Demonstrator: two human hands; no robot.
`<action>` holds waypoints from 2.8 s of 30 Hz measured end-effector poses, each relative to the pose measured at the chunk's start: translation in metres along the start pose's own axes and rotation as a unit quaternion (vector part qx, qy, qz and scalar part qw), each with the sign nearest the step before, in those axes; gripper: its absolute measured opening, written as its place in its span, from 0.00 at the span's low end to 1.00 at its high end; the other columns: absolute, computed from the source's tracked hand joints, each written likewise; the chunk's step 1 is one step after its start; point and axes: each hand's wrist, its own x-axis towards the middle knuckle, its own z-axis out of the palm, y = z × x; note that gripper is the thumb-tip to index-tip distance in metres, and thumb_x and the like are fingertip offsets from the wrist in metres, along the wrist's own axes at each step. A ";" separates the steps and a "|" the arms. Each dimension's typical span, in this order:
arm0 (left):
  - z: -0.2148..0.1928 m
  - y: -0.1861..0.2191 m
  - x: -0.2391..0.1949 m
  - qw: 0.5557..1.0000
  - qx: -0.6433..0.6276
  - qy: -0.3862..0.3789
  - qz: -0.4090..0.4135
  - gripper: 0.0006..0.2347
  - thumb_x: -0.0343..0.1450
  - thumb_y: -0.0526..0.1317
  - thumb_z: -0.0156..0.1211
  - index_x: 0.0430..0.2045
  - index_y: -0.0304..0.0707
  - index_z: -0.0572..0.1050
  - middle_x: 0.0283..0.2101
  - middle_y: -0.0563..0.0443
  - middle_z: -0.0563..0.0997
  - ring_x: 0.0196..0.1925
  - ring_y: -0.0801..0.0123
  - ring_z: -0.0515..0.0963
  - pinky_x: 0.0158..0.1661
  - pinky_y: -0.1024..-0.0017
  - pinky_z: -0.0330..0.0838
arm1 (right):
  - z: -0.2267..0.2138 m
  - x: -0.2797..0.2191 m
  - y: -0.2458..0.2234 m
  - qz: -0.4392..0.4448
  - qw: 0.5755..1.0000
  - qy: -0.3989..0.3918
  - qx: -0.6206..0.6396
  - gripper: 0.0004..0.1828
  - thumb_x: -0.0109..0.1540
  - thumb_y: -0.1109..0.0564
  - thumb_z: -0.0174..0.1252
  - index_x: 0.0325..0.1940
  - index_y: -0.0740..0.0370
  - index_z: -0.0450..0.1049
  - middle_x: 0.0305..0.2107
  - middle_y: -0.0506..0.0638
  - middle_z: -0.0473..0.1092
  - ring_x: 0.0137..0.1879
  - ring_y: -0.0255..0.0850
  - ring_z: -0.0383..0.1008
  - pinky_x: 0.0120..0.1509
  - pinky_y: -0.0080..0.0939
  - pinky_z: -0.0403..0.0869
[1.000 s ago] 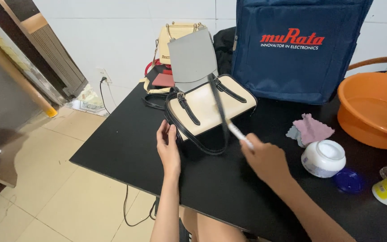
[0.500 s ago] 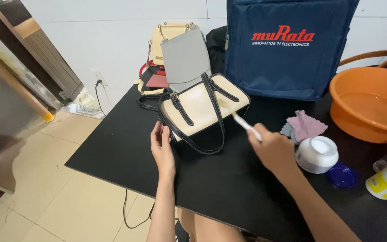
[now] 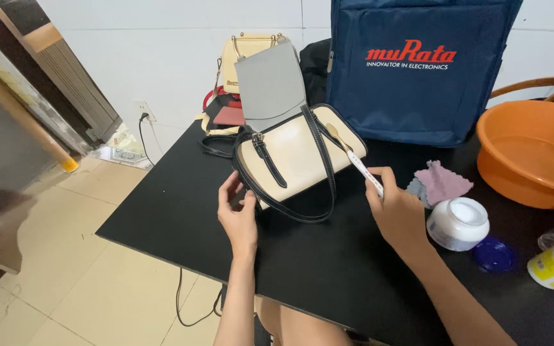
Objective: The person cleans a white handbag with black trim on a black table. They first use a toothbrush to scrub the surface of the bag, then switch to a pink cloth to wipe it down.
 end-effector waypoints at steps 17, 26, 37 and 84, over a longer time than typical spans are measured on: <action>-0.002 -0.017 0.003 0.999 -0.002 -0.016 0.037 0.21 0.62 0.36 0.56 0.52 0.37 0.73 0.51 0.39 0.73 0.58 0.51 0.74 0.47 0.64 0.70 | 0.003 0.003 0.016 -0.023 0.990 0.091 -0.107 0.02 0.67 0.48 0.60 0.41 0.38 0.73 0.05 0.36 0.53 0.11 0.34 0.57 0.25 0.29 0.65; -0.001 -0.009 0.001 0.999 -0.009 -0.017 0.025 0.22 0.62 0.35 0.56 0.54 0.37 0.72 0.52 0.36 0.76 0.58 0.49 0.75 0.48 0.58 0.71 | -0.001 0.005 0.003 -0.002 0.998 0.064 0.023 0.04 0.67 0.50 0.59 0.46 0.41 0.75 0.03 0.41 0.55 0.11 0.42 0.62 0.24 0.40 0.66; -0.002 -0.015 0.001 0.998 -0.002 -0.031 0.061 0.25 0.58 0.36 0.54 0.54 0.38 0.72 0.52 0.41 0.75 0.55 0.55 0.74 0.48 0.63 0.69 | 0.003 0.004 0.006 0.005 1.000 0.019 -0.008 0.04 0.67 0.48 0.59 0.46 0.38 0.76 0.04 0.40 0.56 0.11 0.38 0.61 0.25 0.36 0.67; -0.020 -0.016 -0.030 0.986 0.137 -0.070 -0.064 0.18 0.63 0.27 0.57 0.48 0.34 0.74 0.46 0.34 0.80 0.53 0.47 0.81 0.48 0.62 0.77 | 0.019 -0.016 -0.010 0.036 0.998 0.001 0.049 0.05 0.63 0.49 0.60 0.42 0.39 0.72 0.07 0.48 0.61 0.18 0.46 0.72 0.30 0.39 0.74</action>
